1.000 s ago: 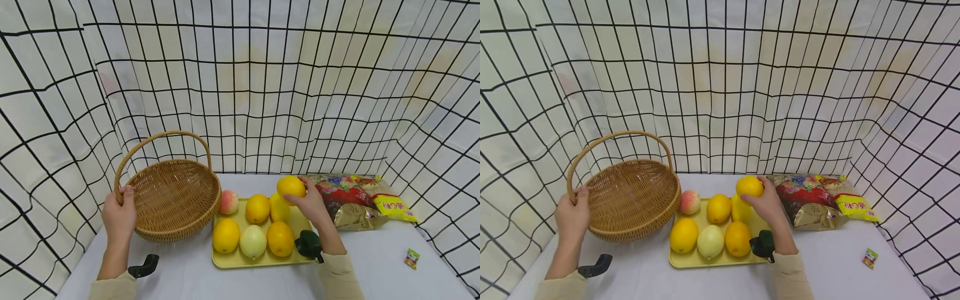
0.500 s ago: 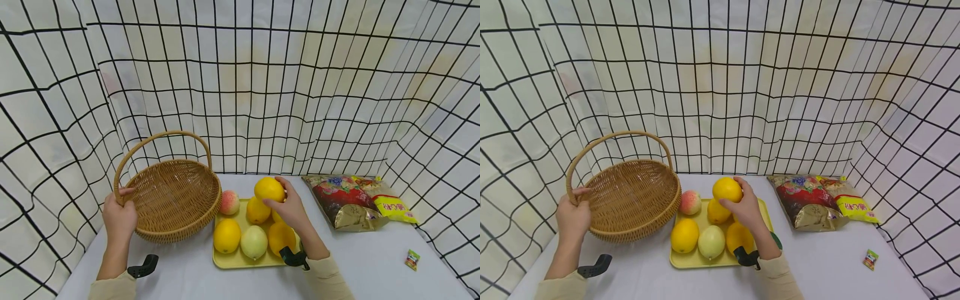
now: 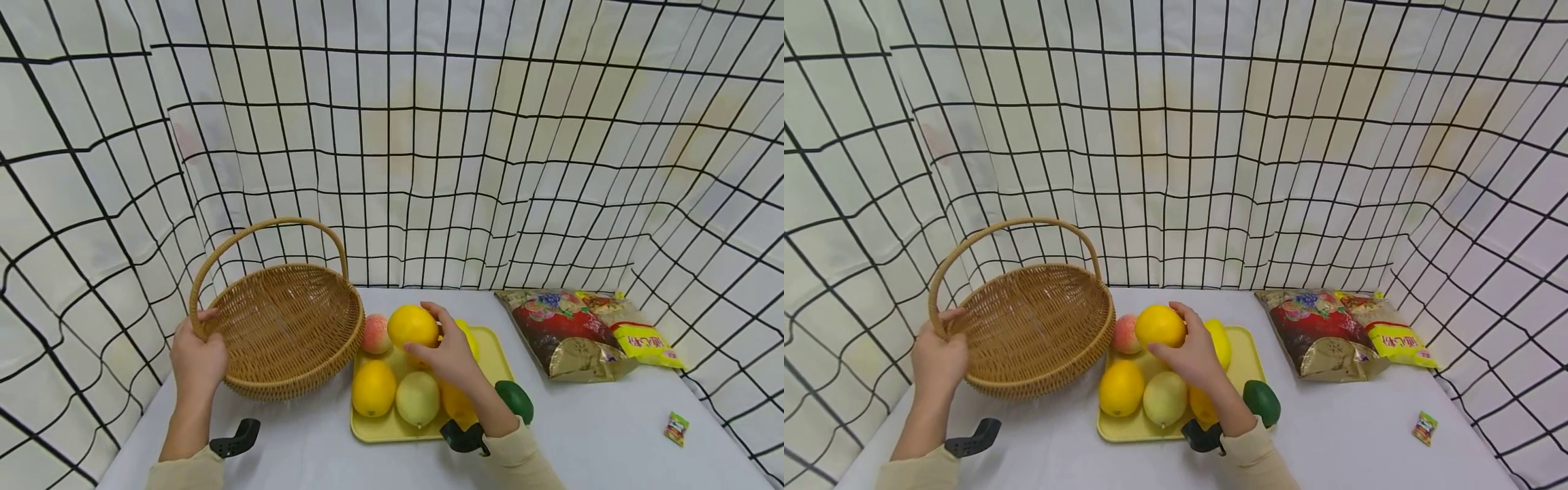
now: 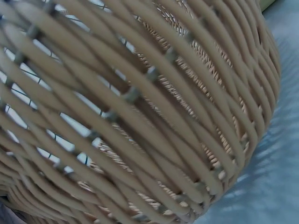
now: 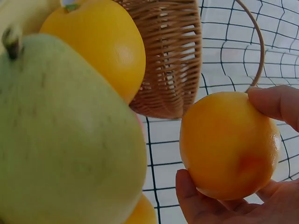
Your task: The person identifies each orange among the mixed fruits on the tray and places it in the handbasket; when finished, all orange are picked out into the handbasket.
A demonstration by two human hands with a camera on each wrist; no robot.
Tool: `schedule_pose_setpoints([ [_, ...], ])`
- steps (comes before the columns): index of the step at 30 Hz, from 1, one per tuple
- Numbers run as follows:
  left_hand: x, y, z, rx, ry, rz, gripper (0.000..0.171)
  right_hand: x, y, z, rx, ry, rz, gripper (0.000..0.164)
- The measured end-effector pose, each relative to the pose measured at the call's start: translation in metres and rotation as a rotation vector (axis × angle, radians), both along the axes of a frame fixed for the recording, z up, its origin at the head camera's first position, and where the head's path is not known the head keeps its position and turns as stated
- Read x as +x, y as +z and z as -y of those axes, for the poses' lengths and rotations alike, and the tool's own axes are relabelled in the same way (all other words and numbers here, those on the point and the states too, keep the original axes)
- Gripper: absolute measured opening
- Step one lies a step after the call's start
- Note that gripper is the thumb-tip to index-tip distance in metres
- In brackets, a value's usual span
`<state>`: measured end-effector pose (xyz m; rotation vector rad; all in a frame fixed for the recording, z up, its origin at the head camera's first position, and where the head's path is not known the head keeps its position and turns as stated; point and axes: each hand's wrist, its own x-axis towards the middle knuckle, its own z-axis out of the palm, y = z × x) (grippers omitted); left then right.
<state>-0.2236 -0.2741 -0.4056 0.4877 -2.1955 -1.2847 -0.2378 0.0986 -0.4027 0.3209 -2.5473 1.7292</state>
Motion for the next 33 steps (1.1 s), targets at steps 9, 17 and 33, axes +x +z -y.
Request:
schedule_pose_setpoints([
  [9,0.001,0.000,-0.004,0.050,0.011,0.041,0.050,0.000,0.005,0.025,-0.023,0.074,-0.016,0.073],
  [17,0.002,0.000,-0.005,0.066,0.007,0.050,0.048,-0.001,0.011,0.041,-0.105,0.096,-0.091,0.071],
  [33,0.002,-0.001,-0.005,0.080,-0.001,0.043,0.045,-0.005,0.021,0.070,-0.109,0.201,-0.162,0.067],
])
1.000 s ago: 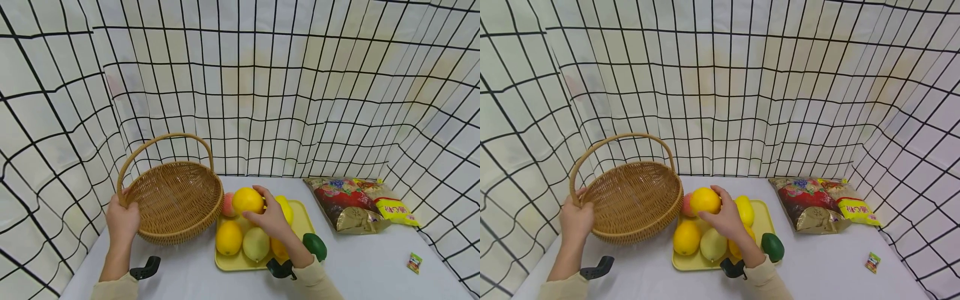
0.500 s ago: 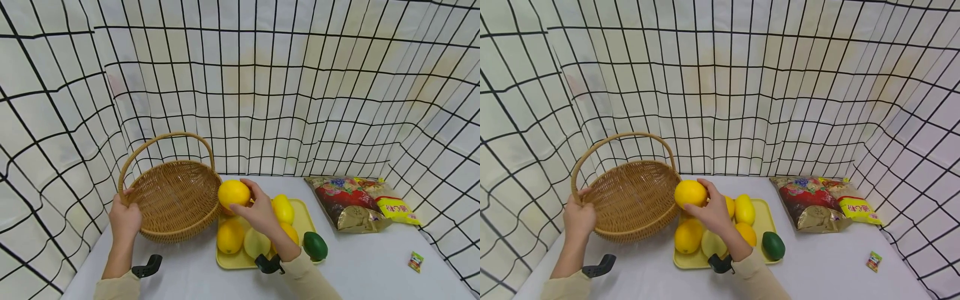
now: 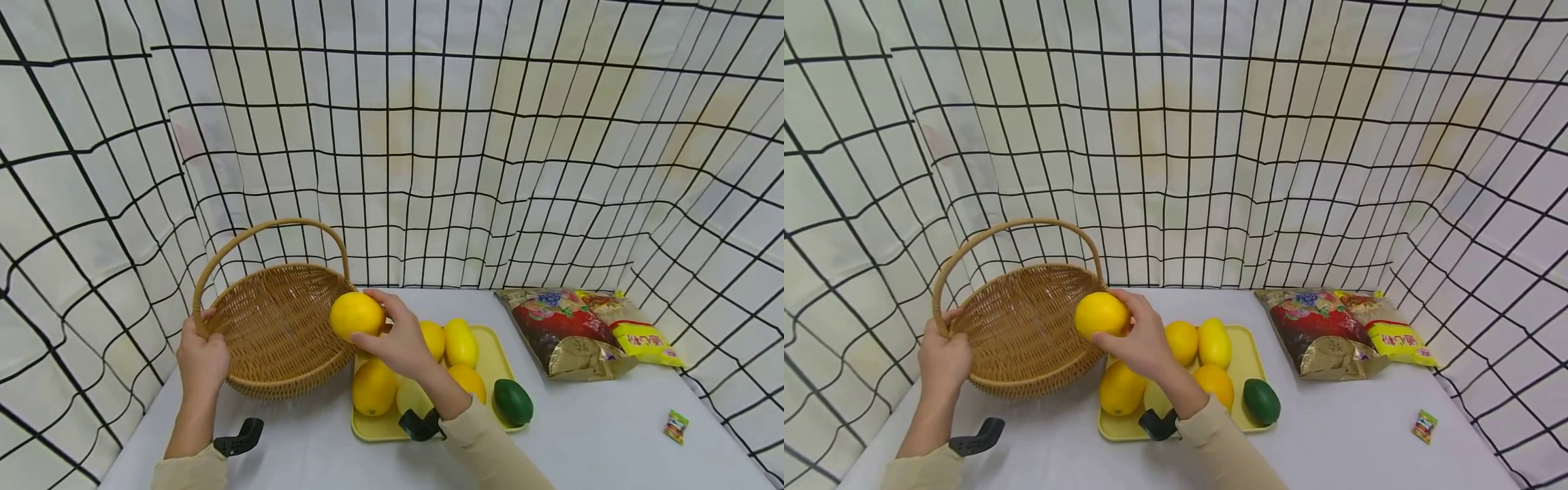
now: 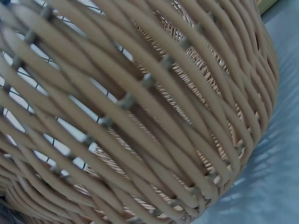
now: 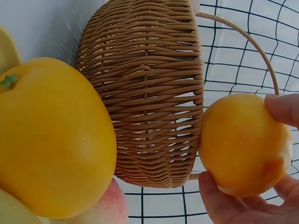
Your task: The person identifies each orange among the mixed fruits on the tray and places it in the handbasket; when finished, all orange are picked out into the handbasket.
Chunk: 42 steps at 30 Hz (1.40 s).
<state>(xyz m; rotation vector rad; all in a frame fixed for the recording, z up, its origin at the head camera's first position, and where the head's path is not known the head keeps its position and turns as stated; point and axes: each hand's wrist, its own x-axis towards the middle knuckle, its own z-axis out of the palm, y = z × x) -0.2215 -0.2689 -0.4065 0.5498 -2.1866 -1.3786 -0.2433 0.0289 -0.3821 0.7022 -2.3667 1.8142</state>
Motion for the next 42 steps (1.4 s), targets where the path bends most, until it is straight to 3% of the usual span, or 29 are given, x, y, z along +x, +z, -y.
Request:
schedule_pose_setpoints([
  [4,-0.001,-0.003,0.000,-0.016,0.017,-0.018,0.038,-0.002,0.000,0.007,0.014,0.022,0.021,0.067],
  [9,-0.002,-0.006,-0.002,0.001,0.040,-0.037,0.058,-0.004,0.000,0.015,0.059,0.035,0.008,0.067],
  [12,-0.003,-0.007,-0.002,-0.010,0.056,-0.062,0.056,-0.005,0.001,0.019,0.074,0.053,0.004,0.068],
  [18,-0.005,-0.009,-0.003,-0.044,0.083,-0.194,0.048,-0.009,0.002,0.028,0.092,0.090,-0.008,0.066],
  [21,-0.005,-0.009,-0.003,-0.039,0.064,-0.264,0.053,-0.008,0.003,0.033,0.124,0.107,-0.030,0.065],
  [26,-0.006,-0.008,-0.005,-0.039,0.085,-0.314,0.061,-0.007,0.003,0.043,0.182,0.121,-0.042,0.066],
  [42,-0.005,-0.010,-0.002,-0.118,0.240,-0.288,0.058,-0.010,0.003,0.072,0.392,0.245,-0.078,0.063],
])
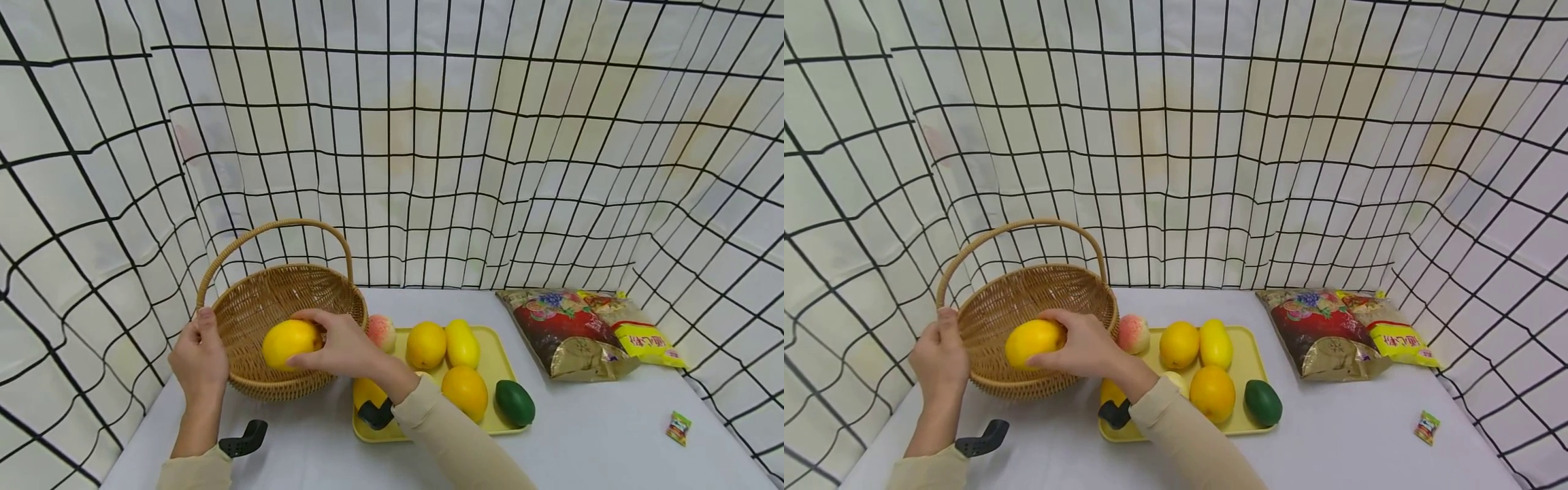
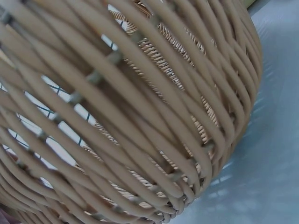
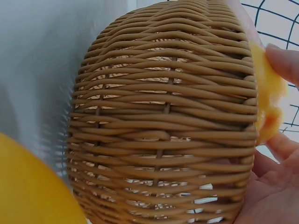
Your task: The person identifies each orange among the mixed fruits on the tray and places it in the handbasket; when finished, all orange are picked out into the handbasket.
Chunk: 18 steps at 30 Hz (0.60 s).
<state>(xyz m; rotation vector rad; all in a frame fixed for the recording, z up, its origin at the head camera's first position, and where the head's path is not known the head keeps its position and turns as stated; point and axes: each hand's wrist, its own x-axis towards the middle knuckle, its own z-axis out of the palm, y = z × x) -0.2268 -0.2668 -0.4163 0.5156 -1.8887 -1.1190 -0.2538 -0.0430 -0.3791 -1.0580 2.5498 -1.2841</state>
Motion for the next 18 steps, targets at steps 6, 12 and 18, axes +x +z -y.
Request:
schedule_pose_setpoints([
  [6,-0.001,0.000,-0.001,-0.011,0.009,-0.004,0.059,-0.007,0.002,0.008,0.102,0.047,-0.009,0.063],
  [12,-0.001,-0.001,-0.002,-0.014,0.011,-0.036,0.059,-0.012,0.002,0.010,0.148,0.090,0.030,0.062],
  [18,-0.002,-0.002,-0.003,-0.014,-0.010,-0.081,0.062,-0.011,-0.003,0.012,0.176,0.061,0.016,0.063],
])
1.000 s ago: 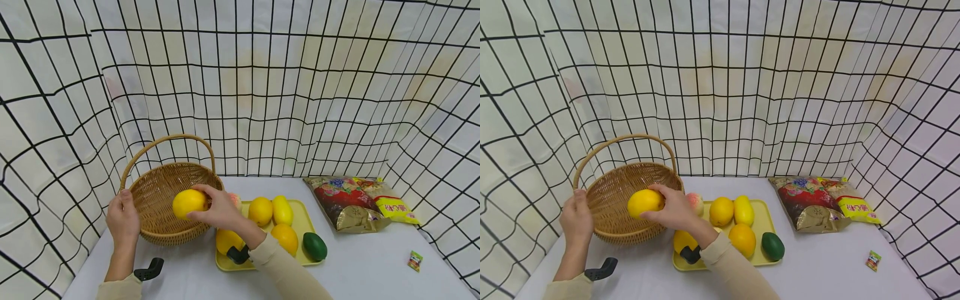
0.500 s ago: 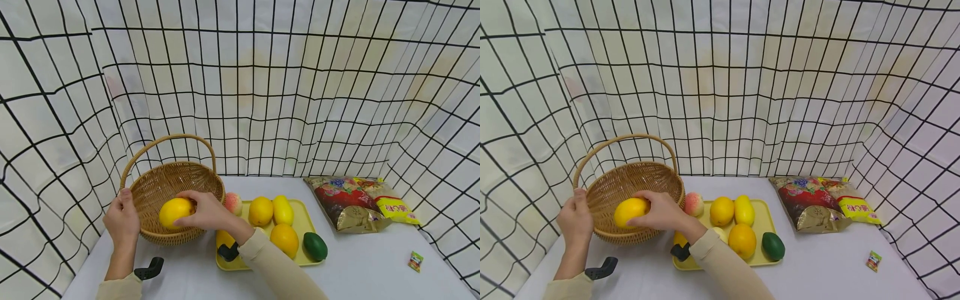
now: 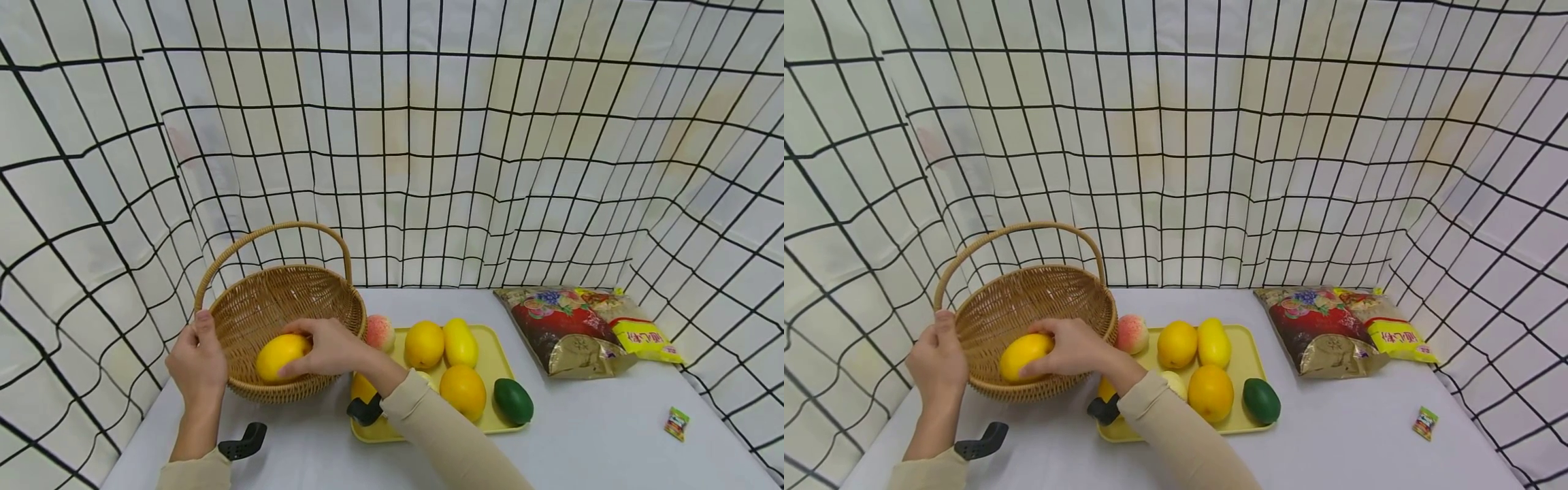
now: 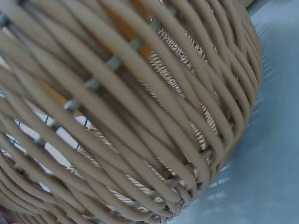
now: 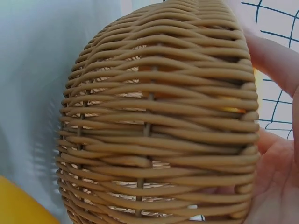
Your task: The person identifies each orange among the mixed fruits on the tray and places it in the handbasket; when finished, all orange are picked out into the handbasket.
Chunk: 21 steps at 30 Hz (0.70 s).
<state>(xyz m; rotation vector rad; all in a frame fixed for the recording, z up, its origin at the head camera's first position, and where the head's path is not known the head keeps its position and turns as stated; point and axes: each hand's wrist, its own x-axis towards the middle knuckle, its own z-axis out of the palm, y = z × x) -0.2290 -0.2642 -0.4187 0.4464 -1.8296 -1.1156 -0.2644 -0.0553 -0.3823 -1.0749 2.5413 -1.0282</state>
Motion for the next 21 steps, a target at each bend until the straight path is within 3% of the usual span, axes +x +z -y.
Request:
schedule_pose_setpoints([
  [8,-0.0010,-0.0007,-0.0003,0.003,-0.018,-0.014,0.063,0.0047,0.0016,0.0043,0.102,-0.033,-0.013,0.063],
  [21,0.0000,-0.0013,-0.0002,-0.009,-0.022,-0.022,0.063,0.0077,0.0011,0.0044,0.143,-0.006,-0.032,0.055],
])
